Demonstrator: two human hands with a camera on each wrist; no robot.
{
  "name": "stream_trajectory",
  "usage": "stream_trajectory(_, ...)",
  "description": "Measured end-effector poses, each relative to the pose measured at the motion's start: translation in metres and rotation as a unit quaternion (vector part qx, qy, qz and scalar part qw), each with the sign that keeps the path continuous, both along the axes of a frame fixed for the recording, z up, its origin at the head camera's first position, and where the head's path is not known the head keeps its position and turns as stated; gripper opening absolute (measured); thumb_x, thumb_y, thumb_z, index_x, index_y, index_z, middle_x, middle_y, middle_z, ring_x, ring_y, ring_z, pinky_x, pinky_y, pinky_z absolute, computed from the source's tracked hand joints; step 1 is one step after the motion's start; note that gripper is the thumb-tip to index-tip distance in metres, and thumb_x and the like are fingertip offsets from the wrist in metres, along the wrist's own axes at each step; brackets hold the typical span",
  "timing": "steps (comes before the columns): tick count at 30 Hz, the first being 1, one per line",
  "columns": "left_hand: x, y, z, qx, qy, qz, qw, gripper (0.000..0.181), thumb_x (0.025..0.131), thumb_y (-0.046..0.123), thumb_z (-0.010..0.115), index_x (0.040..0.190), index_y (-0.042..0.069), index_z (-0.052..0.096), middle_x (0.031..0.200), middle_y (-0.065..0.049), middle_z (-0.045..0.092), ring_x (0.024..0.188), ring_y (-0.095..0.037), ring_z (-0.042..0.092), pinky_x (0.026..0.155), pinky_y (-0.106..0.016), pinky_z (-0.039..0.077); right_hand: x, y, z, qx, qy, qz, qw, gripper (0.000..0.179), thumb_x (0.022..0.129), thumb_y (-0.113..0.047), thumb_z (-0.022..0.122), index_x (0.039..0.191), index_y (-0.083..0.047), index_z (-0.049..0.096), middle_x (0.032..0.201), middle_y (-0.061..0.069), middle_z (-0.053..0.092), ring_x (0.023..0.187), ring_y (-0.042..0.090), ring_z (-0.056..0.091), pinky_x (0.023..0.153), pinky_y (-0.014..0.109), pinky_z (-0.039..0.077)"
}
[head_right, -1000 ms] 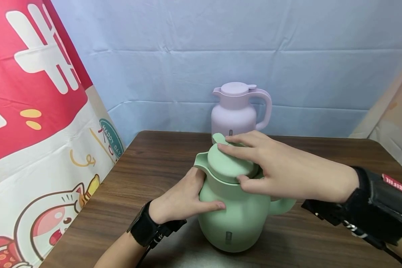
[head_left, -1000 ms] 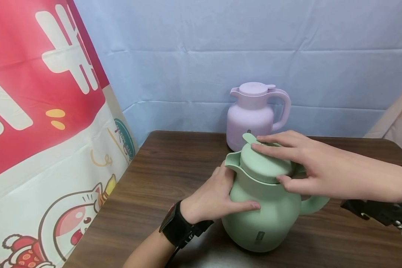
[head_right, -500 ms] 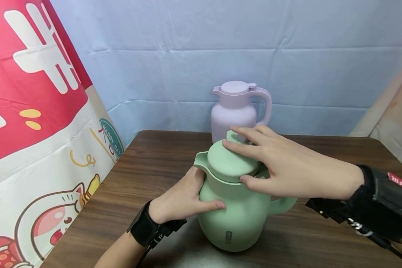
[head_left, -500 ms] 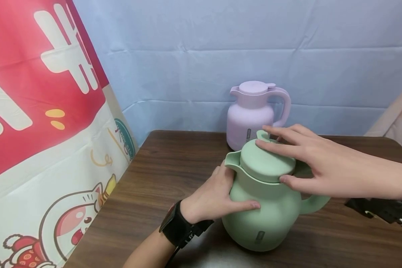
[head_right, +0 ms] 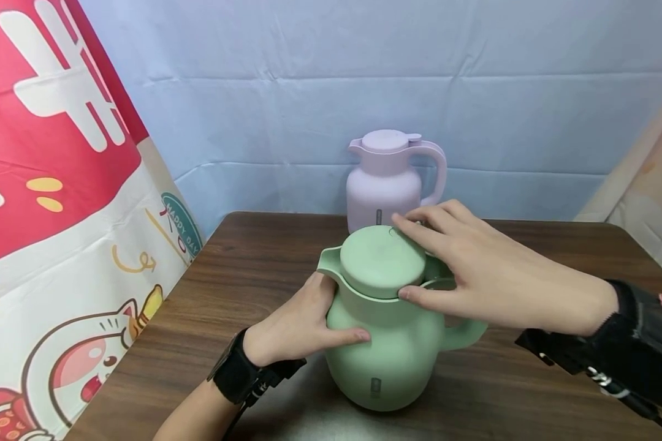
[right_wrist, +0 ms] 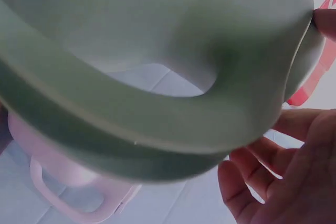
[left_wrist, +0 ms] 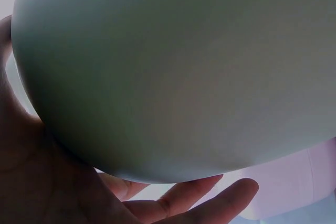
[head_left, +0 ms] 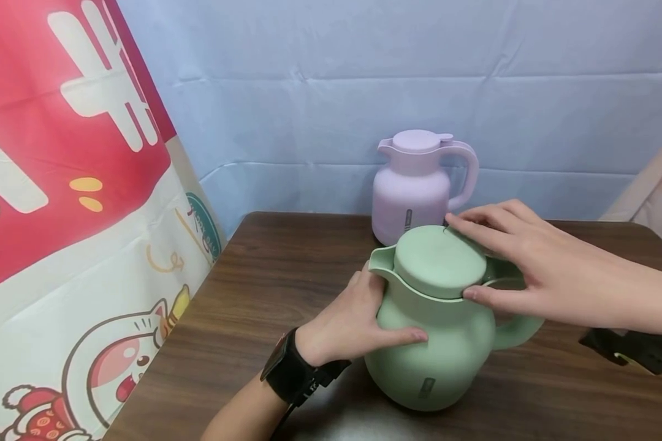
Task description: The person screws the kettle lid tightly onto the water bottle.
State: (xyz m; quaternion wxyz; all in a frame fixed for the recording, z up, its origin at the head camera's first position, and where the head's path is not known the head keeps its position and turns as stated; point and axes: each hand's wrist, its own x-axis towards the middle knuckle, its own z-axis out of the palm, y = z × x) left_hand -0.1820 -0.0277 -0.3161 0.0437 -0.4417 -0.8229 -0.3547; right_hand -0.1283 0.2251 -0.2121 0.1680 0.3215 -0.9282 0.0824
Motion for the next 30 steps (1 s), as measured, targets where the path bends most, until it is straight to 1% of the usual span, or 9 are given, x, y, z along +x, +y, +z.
stream_trajectory(4,0.001,-0.001,0.000,-0.007,-0.006,0.004,0.9999,0.093,0.076,0.057,0.071,0.147,0.032,0.015,0.138,0.011,0.034,0.124,-0.006,0.030,0.101,-0.037,0.030,0.003,0.004,-0.001,-0.019,-0.004,0.007,0.9998,0.072,0.077,-0.038,0.078,0.141,-0.024,0.046,0.134,-0.010,0.042,0.123,0.013,0.033,0.088,0.031,0.035)
stream_trajectory(8,0.001,-0.001,0.001,-0.006,-0.005,0.004,1.0000,0.094,0.076,0.057,0.071,0.147,0.031,0.015,0.138,0.010,0.034,0.124,-0.006,0.031,0.101,-0.037,0.030,0.007,0.009,-0.004,-0.032,-0.014,0.014,0.9993,0.074,0.079,-0.031,0.078,0.144,-0.028,0.041,0.145,-0.006,0.035,0.135,0.019,0.026,0.103,0.026,0.027)
stream_trajectory(11,0.001,-0.002,0.001,0.001,-0.002,0.002,1.0000,0.093,0.075,0.056,0.072,0.146,0.031,0.016,0.137,0.010,0.034,0.122,-0.006,0.032,0.100,-0.036,0.031,0.010,0.010,-0.007,-0.040,-0.016,0.011,0.9990,0.074,0.080,-0.029,0.077,0.144,-0.029,0.040,0.143,-0.005,0.038,0.136,0.021,0.025,0.107,0.025,0.024)
stream_trajectory(13,0.001,-0.002,0.001,0.002,0.000,0.002,1.0000,0.093,0.075,0.056,0.073,0.145,0.031,0.017,0.136,0.011,0.035,0.122,-0.006,0.033,0.100,-0.036,0.031,0.011,0.010,-0.008,-0.043,-0.008,0.011,0.9990,0.074,0.079,-0.028,0.078,0.143,-0.028,0.042,0.139,-0.006,0.041,0.134,0.020,0.029,0.104,0.020,0.024)
stream_trajectory(15,0.001,-0.003,0.001,0.002,0.002,0.003,1.0000,0.092,0.075,0.056,0.073,0.145,0.031,0.018,0.135,0.011,0.036,0.121,-0.006,0.034,0.100,-0.035,0.031,0.013,0.009,-0.008,-0.043,0.002,0.010,0.9990,0.074,0.078,-0.028,0.079,0.143,-0.027,0.043,0.135,-0.008,0.043,0.129,0.017,0.033,0.098,0.012,0.023)
stream_trajectory(17,0.001,-0.003,0.001,0.000,0.002,0.006,1.0000,0.092,0.075,0.056,0.072,0.146,0.030,0.018,0.136,0.010,0.036,0.122,-0.006,0.033,0.100,-0.036,0.031,0.016,0.009,-0.009,-0.043,0.015,0.010,0.9989,0.075,0.076,-0.027,0.080,0.142,-0.025,0.045,0.132,-0.008,0.044,0.124,0.014,0.035,0.091,0.010,0.025)
stream_trajectory(22,0.003,-0.004,0.001,-0.003,-0.005,0.011,0.9999,0.093,0.075,0.057,0.072,0.146,0.030,0.018,0.138,0.009,0.033,0.123,-0.007,0.032,0.101,-0.037,0.030,0.021,0.010,-0.011,-0.045,0.038,0.015,0.9981,0.075,0.074,-0.024,0.082,0.140,-0.021,0.048,0.128,-0.009,0.045,0.118,0.011,0.037,0.078,0.012,0.029)
stream_trajectory(28,0.002,-0.004,-0.001,-0.004,-0.001,0.012,0.9999,0.092,0.075,0.057,0.072,0.145,0.031,0.019,0.136,0.009,0.034,0.121,-0.006,0.033,0.101,-0.036,0.030,0.026,0.012,-0.013,-0.052,0.052,0.041,0.9964,0.070,0.075,-0.012,0.078,0.139,-0.016,0.050,0.125,-0.006,0.047,0.118,0.014,0.037,0.086,0.011,0.026)
stream_trajectory(30,0.002,-0.004,-0.001,-0.003,-0.001,0.010,0.9999,0.092,0.075,0.057,0.072,0.145,0.031,0.019,0.136,0.009,0.035,0.121,-0.006,0.033,0.101,-0.036,0.030,0.027,0.014,-0.014,-0.055,0.055,0.056,0.9954,0.062,0.080,-0.008,0.072,0.138,-0.014,0.051,0.125,-0.004,0.047,0.117,0.014,0.038,0.090,0.011,0.024)
